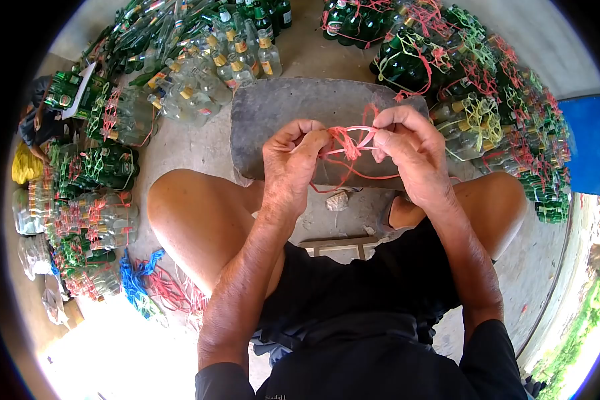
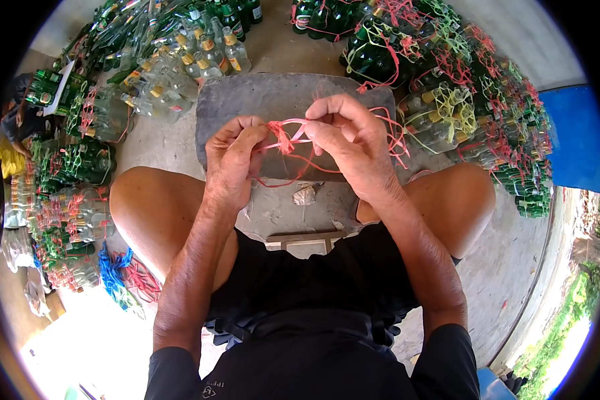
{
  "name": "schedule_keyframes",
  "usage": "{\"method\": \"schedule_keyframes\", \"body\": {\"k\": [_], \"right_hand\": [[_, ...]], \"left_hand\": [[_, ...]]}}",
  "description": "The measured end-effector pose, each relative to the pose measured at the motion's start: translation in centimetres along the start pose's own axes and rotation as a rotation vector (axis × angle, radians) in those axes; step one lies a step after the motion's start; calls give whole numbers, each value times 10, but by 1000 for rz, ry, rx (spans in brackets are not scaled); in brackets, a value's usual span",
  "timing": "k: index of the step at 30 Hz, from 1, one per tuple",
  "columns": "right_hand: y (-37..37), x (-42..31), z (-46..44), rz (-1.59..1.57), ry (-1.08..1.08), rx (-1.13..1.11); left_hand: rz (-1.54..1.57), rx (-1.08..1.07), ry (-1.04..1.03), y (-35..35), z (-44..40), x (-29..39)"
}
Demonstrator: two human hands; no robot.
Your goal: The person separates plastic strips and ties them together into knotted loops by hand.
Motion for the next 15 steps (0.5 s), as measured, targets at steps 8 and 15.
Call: {"method": "schedule_keyframes", "body": {"k": [8, 15], "right_hand": [[3, 2, 1, 348, -117, 17], [11, 4, 0, -67, -107, 89]], "left_hand": [[-52, 13, -68, -2, 1, 1], [-132, -33, -67, 0, 2, 2]]}}
Point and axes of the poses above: each hand's wrist, its own z-axis away from the middle knuckle, its own y-axis out of the back of the hand, x = y × z, the point moved 3 cm from there along -z, towards the middle knuckle, and after that the axes turned 5 degrees about -z, right-handed, at the moved point
